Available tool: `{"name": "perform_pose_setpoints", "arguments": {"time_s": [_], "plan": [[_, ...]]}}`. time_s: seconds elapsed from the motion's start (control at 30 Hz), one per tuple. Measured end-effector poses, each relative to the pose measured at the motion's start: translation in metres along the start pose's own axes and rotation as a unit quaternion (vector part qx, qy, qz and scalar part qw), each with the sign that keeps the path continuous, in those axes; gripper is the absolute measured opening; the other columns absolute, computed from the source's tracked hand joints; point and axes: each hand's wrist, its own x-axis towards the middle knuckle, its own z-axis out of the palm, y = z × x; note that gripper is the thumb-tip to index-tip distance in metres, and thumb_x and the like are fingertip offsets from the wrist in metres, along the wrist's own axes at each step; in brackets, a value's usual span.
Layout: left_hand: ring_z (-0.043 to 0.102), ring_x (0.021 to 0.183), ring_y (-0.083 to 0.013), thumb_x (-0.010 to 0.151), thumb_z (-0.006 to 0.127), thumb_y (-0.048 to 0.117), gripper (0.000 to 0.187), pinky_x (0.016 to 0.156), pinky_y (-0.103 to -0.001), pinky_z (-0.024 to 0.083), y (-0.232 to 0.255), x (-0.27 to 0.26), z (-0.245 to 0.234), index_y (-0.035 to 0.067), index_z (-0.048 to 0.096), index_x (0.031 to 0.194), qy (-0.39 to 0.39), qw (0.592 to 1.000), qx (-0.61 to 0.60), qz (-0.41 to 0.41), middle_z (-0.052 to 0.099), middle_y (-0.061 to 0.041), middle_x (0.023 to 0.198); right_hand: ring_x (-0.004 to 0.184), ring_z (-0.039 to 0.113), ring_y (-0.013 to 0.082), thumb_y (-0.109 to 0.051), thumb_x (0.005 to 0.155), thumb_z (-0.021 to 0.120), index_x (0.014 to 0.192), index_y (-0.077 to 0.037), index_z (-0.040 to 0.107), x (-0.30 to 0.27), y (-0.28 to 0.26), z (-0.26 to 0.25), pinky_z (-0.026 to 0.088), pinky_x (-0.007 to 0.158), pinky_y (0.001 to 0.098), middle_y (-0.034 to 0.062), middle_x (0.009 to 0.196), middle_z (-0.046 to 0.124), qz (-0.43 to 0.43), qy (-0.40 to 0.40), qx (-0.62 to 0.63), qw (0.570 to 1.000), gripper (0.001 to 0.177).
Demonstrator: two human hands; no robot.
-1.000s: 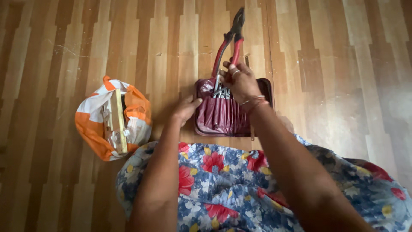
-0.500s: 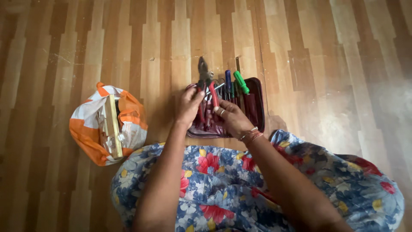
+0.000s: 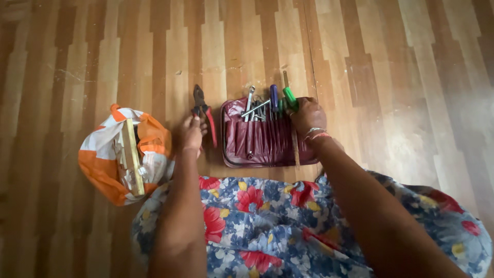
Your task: The person opens a maroon electrician tool kit and removes several tools, including pliers, screwdrivers, and wrenches, placing them on the floor. They then place the tools back into the kit and close it.
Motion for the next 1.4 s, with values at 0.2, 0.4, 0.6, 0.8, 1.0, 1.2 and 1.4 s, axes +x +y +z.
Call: {"name": "perform_pose_setpoints", "arguments": {"time_s": [0.2,0.4,0.6,0.8,1.0,1.2,1.4], "plan": [[0.069,0.089,-0.0313,0.100,0.063,0.028,0.030,0.079,-0.043,0.051,-0.037,-0.008,0.000,0.006,0.073,0.118,0.046,0.920,0.373,0.112,0.074,-0.018,0.101,0.100,0.068,0.0386,-0.040,0.090,0.072,0.110,-0.011,0.074,0.017,0.011,0.019,0.055,0.088,0.0489,0.0208,0.110,0.070,0.065,-0.006,-0.010,0.998,0.035],[0.068,0.100,-0.0424,0.098,0.062,0.023,0.025,0.089,-0.049,0.053,-0.050,-0.005,0.011,0.006,0.074,0.111,0.053,0.896,0.392,0.200,0.072,-0.024,0.104,0.090,0.071,0.0269,-0.024,0.097,0.071,0.112,-0.005,0.071,0.041,0.056,0.044,0.058,0.080,0.0399,0.0159,0.105,0.075,0.084,0.127,0.285,0.946,0.025],[0.062,0.107,-0.0430,0.092,0.070,0.025,0.028,0.095,-0.053,0.049,0.006,-0.043,0.020,0.005,0.071,0.113,0.099,0.837,0.430,0.323,0.071,-0.022,0.109,0.073,0.068,0.0151,-0.016,0.096,0.066,0.113,-0.004,0.065,0.063,0.095,0.014,0.057,0.058,0.0321,0.0056,0.094,0.072,0.183,0.183,0.588,0.767,0.021],[0.059,0.120,-0.0408,0.090,0.071,0.037,0.051,0.101,-0.052,0.050,0.088,-0.130,0.086,0.009,0.062,0.131,-0.010,0.822,0.476,0.313,0.063,-0.019,0.129,0.084,0.075,0.0294,-0.030,0.095,0.069,0.109,-0.004,0.072,0.010,0.116,-0.020,0.059,0.077,0.0414,0.0209,0.099,0.076,0.143,0.034,0.156,0.977,0.029],[0.017,0.150,-0.0450,0.088,0.064,0.061,0.091,0.120,-0.065,0.014,0.063,-0.196,0.159,0.014,0.030,0.158,-0.220,0.684,0.614,0.327,0.018,-0.015,0.166,0.100,0.071,0.0399,-0.042,0.089,0.070,0.106,-0.010,0.076,-0.015,0.105,-0.004,0.057,0.088,0.0490,0.0219,0.107,0.074,0.160,-0.016,-0.045,0.986,0.037],[0.018,0.152,-0.0442,0.092,0.058,0.059,0.081,0.120,-0.064,0.014,0.028,-0.200,0.157,0.021,0.033,0.159,-0.223,0.714,0.597,0.289,0.020,-0.014,0.168,0.091,0.071,0.0352,-0.035,0.096,0.069,0.111,-0.009,0.073,-0.029,0.068,-0.033,0.058,0.078,0.0457,0.0172,0.106,0.073,-0.029,0.218,0.017,0.975,0.030],[0.017,0.151,-0.0482,0.094,0.054,0.061,0.080,0.120,-0.065,0.010,0.018,-0.206,0.162,0.020,0.034,0.159,-0.188,0.698,0.606,0.333,0.020,-0.017,0.167,0.085,0.071,0.0274,-0.038,0.105,0.060,0.118,-0.004,0.065,-0.061,-0.027,-0.059,0.061,0.074,0.0407,0.0177,0.100,0.073,0.110,-0.151,-0.081,0.979,0.037]]}}
